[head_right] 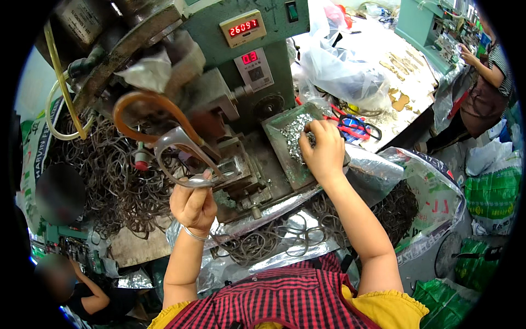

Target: The person repeatedly picks a metal ring and a small metal pin, inserts the pin into the ring, and places the assembly into a machine. The person then operates the machine to process the parts and removes the finished assembly. This cycle is repeated continuously.

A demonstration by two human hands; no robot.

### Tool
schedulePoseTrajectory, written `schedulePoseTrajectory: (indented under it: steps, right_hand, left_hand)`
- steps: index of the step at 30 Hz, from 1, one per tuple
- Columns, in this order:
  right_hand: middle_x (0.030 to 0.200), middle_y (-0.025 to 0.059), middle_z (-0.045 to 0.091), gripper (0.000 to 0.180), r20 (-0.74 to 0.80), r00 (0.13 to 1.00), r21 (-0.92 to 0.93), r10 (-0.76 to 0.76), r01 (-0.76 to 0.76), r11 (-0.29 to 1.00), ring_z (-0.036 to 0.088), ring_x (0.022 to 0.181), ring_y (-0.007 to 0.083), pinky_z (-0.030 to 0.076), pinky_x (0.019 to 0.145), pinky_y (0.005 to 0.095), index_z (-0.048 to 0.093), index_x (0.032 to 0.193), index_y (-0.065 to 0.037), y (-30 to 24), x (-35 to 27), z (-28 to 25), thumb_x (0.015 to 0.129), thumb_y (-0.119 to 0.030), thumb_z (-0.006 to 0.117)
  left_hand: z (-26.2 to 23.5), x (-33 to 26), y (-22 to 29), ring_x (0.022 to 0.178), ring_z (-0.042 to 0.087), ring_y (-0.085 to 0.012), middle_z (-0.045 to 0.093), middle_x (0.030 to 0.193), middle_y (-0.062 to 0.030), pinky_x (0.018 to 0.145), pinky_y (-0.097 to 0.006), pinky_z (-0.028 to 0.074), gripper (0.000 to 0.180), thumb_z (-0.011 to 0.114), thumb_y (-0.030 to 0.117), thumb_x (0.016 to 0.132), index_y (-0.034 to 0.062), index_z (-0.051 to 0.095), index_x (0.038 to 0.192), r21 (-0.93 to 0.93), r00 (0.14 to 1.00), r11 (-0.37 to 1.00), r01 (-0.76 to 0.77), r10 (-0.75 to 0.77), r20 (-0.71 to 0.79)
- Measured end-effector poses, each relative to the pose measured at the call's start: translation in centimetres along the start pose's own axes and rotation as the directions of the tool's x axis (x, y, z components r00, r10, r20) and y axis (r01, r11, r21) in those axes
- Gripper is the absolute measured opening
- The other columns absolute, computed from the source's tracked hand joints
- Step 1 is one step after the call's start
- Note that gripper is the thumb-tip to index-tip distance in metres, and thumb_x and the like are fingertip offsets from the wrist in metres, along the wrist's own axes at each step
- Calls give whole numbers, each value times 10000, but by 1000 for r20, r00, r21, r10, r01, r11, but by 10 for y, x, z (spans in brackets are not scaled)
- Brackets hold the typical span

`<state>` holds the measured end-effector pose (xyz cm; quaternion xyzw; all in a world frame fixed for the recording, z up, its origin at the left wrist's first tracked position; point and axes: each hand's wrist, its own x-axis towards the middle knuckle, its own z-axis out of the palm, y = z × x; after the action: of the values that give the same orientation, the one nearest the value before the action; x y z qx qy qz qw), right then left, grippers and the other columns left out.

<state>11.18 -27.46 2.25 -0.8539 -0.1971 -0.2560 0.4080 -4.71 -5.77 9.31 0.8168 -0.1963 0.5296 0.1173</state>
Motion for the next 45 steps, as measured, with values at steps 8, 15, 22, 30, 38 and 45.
schedulePoseTrajectory:
  steps: [8,15,22,30,38,45]
  right_hand:
    - [814,117,630,159,-317,931,119,-179,227,967,611,759,316,474,687,410,613,845,-45,5,-66,5,714,-27,701]
    - [794,82,608,101,-135,979,335,151,-98,937,593,760,217,473,728,319,602,846,-18,-13,-41,-1,782,-22,680]
    - [798,9,580,84,94,962,502,258,-270,822,539,741,92,436,719,235,575,941,-5,38,16,2,870,-13,620]
    - [872,28,680,118,209,965,452,159,-239,860,598,809,86,472,763,238,680,988,22,-7,5,0,884,-31,664]
    - [889,22,656,122,265,944,503,197,-310,807,587,839,83,466,771,230,647,1012,22,-5,-22,-14,895,-13,635]
    - [850,54,678,101,264,943,463,200,-306,832,610,814,104,481,770,258,655,984,23,-17,-13,1,900,-25,626]
  left_hand:
    - [-3,-4,5,588,593,-211,714,875,-127,510,-284,435,214,629,-85,766,72,677,904,-63,999,998,-27,30,45]
    - [-10,-17,2,672,648,-237,726,951,-141,509,-313,461,171,643,-70,707,82,626,783,-96,997,995,12,-6,71]
    - [-4,-12,6,591,558,-174,646,891,-54,482,-279,429,338,686,16,638,28,746,970,-77,1000,997,-6,5,-3]
    - [-12,-10,12,548,479,-167,687,1060,-120,460,-275,384,328,685,3,675,23,745,997,-104,998,993,63,-62,8]
    - [-121,-11,-86,847,598,-253,624,907,-66,712,-368,468,225,650,-70,693,89,682,849,561,927,791,244,-361,106]
    - [-118,-48,-216,940,552,-269,562,1051,-88,786,-379,460,144,649,149,733,91,731,837,517,636,826,-226,-276,720]
